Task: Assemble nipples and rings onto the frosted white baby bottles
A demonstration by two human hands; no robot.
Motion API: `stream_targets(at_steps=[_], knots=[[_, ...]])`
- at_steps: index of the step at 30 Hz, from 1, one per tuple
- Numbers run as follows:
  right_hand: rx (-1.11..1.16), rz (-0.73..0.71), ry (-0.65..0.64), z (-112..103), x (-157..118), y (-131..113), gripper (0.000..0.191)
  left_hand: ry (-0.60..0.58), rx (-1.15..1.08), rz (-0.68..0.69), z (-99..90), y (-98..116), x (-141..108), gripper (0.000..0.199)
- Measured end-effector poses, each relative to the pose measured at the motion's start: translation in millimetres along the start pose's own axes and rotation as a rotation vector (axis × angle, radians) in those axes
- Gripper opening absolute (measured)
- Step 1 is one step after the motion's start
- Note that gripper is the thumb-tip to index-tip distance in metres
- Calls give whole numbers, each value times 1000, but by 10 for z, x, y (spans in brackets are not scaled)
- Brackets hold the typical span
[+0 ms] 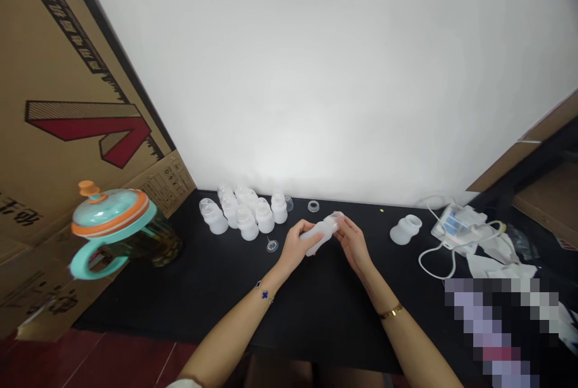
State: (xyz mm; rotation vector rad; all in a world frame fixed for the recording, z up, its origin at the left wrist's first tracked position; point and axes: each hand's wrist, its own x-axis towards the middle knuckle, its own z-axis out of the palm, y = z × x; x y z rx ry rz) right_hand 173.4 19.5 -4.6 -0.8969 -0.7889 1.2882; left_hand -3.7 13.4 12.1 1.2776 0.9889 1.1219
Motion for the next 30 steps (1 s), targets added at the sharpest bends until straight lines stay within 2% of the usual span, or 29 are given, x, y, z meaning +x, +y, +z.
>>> stream_targets(at_steps=[17,24,30], knots=[[24,-59,13,71,-52,14,47,43,-52,-27,28,-2,-22,39],[-9,-69,9,64,-68,16,48,49,-25,10,-17,-2,-3,41],[-9,-33,-12,73,-71,-18,47,83,26,43,-44,-5,1,34]])
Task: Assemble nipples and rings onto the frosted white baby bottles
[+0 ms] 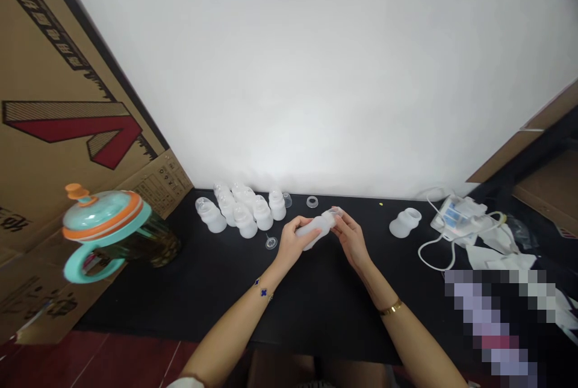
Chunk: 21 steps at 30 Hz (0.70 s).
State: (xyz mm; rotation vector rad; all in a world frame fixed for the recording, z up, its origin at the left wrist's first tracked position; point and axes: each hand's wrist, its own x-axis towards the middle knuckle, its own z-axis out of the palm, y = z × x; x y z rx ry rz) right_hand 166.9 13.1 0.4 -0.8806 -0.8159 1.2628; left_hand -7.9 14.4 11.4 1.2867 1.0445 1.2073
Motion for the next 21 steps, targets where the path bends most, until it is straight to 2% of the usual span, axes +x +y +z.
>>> stream_targets(at_steps=[5,10,16,21], knots=[[27,29,-18,-3,2,-18,46,13,0,-15,5,22,-21,31],[40,-10,-27,5,-7,10,48,32,9,3,42,44,-52,30],[37,-53,-30,-11,-1,21,44,22,121,131,45,87,-79,26],[44,-60,-37,-37,18,58,38,56,264,255,54,36,-110,26]])
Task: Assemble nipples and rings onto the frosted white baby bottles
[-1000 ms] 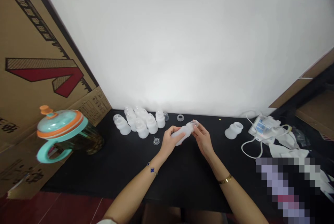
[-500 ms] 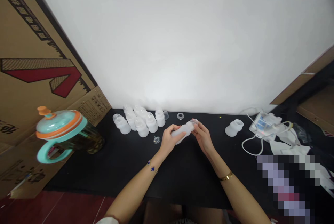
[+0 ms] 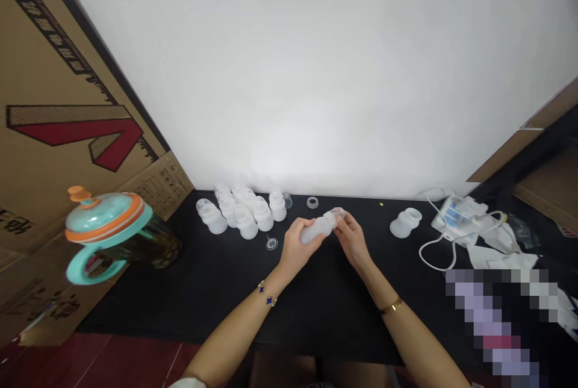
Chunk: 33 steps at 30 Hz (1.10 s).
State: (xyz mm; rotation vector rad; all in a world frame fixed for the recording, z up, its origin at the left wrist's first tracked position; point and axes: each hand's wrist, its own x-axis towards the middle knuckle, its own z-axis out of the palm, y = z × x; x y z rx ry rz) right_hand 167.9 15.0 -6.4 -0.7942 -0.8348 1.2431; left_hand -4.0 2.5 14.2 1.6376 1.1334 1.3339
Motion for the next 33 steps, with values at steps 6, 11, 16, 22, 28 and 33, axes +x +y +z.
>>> stream_targets(at_steps=[6,11,16,22,28,33], knots=[[-25,51,-11,-3,6,24,34,-52,30,58,13,-58,-68,26],[-195,82,81,14,10,6,40,-117,169,172,4,-139,-84,27],[-375,56,133,56,-11,-46,47,-37,159,175,21,-112,-41,26],[-510,-71,66,42,-50,-180,42,-213,-354,-335,26,50,37,34],[-599,-117,132,-54,-1,-114,44,-257,-382,-413,44,29,30,40],[-580,-74,197,-31,-10,-27,45,-129,-60,-56,22,-25,11,29]])
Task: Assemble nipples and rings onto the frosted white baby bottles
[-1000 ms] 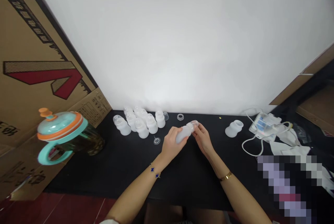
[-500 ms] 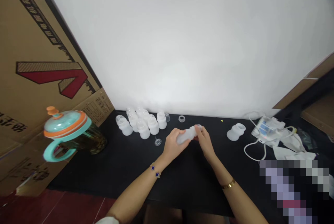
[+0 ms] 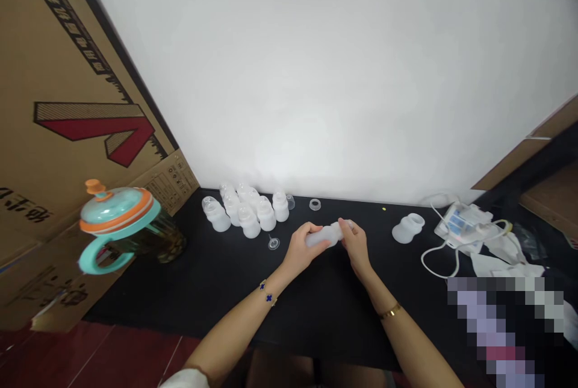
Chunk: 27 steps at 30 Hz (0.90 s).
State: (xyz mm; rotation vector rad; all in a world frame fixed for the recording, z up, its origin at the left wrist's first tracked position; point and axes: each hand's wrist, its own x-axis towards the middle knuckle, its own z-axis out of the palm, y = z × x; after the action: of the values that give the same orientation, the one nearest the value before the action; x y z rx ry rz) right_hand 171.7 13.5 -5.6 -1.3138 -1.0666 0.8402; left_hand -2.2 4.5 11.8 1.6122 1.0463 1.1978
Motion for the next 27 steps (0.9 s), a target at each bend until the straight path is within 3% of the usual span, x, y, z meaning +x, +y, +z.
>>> stream_targets(at_steps=[3,5,9,12,18,27], knots=[[14,20,-15,22,-23,-4,45,-8,11,0,-18,-12,18,29],[28,16,-37,41,-36,15,44,-17,-84,-76,-5,-24,35,31],[81,-22,-207,130,-77,81,41,-42,-549,-362,89,-75,50,47],[163,-37,-345,197,-114,77,49,-14,-770,-382,138,-108,51,50],[349,13,-402,162,-124,6,46,-94,-725,-340,30,-63,71,45],[490,114,-489,120,-106,19,46,-80,-763,-380,-2,-27,84,48]])
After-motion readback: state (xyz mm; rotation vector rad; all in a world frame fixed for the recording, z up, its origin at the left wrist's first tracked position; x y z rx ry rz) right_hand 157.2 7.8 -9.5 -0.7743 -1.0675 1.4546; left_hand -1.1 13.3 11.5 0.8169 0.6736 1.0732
